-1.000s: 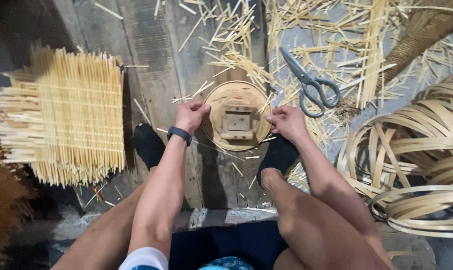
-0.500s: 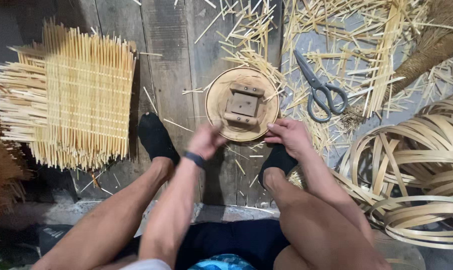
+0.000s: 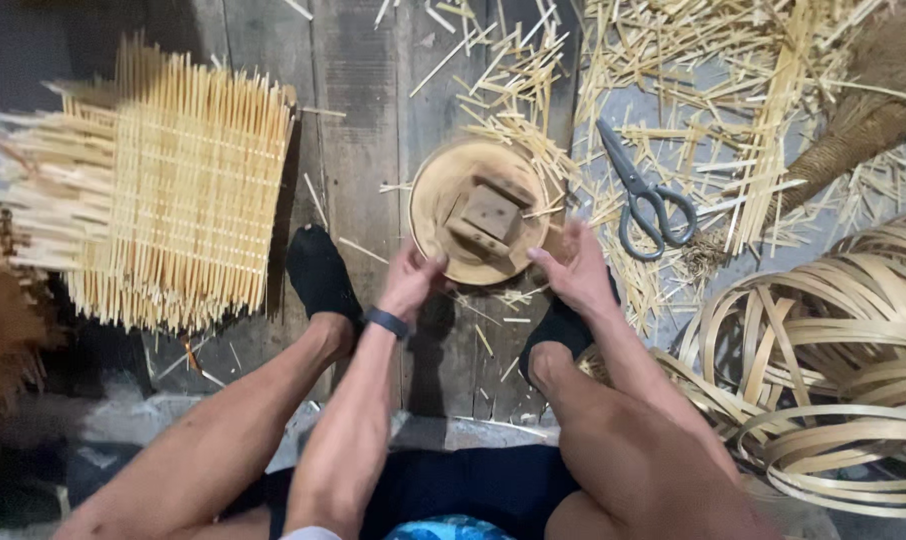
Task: The person sits on the floor and repeatedly places a circular bamboo frame onto a flat woven bamboo mat, then uses shears to trim the excess mat material around the frame. The trimmed circular pieces are set aside, and the process is repeated with new mats.
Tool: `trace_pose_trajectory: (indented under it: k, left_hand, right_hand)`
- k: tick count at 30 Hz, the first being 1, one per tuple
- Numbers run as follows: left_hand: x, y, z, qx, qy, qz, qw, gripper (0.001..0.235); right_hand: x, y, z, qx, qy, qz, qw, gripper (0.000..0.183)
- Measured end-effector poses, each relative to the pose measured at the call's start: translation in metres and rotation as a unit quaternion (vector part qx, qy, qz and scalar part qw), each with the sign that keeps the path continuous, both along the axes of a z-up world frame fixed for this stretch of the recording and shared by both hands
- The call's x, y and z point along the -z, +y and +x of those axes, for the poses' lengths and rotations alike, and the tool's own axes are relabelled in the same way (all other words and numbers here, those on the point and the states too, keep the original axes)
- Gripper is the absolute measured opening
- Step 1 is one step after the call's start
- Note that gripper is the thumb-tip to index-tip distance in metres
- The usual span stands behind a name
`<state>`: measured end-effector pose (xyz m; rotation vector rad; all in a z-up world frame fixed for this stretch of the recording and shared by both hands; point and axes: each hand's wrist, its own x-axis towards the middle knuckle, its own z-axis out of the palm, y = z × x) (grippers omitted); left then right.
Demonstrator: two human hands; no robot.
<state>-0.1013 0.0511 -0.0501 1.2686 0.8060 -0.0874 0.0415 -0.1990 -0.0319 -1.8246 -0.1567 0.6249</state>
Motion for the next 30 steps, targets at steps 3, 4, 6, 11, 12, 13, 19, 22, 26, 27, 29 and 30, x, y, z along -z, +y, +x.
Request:
trace_pose_trajectory:
  k: [3,4,6,11,12,13,19,22,26,27,29,30]
  left_hand:
    - [-0.041,0.013,0.018,0.114,-0.019,0.159,0.980,0.026]
    - [-0.055,0.012,0.026,0.146,0.007,0.187,0.971,0.026]
    - [-0.079,-0.001,0.048,0.095,-0.109,0.220,0.965,0.036]
    - [-0.093,-0.031,0.077,0.010,-0.102,0.265,0.959,0.050]
    - [-0.084,-0.027,0.079,0.014,-0.104,0.270,0.957,0.050]
    - [-0.074,-0.025,0.073,0.020,-0.104,0.273,0.956,0.051]
    - [0.033,0.060,0.028,-0.002,0.039,0.283,0.958,0.050]
    - [0.063,0.092,-0.007,0.265,0.103,0.388,0.876,0.039]
    - [0.068,0.113,-0.008,0.169,0.330,-0.028,0.928,0.021]
    - [0.069,0.121,0.009,0.088,0.258,-0.034,0.962,0.016]
    - [0.071,0.139,0.049,-0.078,0.105,-0.046,0.990,0.009]
    - [0.074,0.147,0.067,-0.161,0.027,-0.051,0.985,0.010]
  right_hand:
    - [-0.043,0.017,0.010,-0.082,-0.055,0.004,0.995,0.131]
    - [-0.055,0.024,0.012,-0.087,-0.061,0.002,0.994,0.133]
    - [-0.072,0.038,0.015,-0.079,-0.070,-0.020,0.994,0.128]
    - [-0.080,0.048,0.019,-0.050,-0.116,-0.094,0.987,0.109]
    - [-0.077,0.045,0.021,-0.062,-0.110,-0.079,0.989,0.107]
    - [-0.075,0.039,0.021,-0.072,-0.100,-0.066,0.990,0.105]
    - [-0.063,-0.016,0.031,0.003,0.076,0.150,0.986,0.099]
    - [-0.060,-0.034,0.037,0.016,0.083,0.198,0.977,0.095]
    - [-0.058,-0.045,0.034,0.032,0.097,0.253,0.962,0.094]
    - [-0.058,-0.046,0.035,0.034,0.101,0.251,0.962,0.095]
    - [-0.055,-0.047,0.035,0.036,0.111,0.247,0.962,0.096]
    - [-0.053,-0.046,0.033,0.037,0.119,0.239,0.963,0.096]
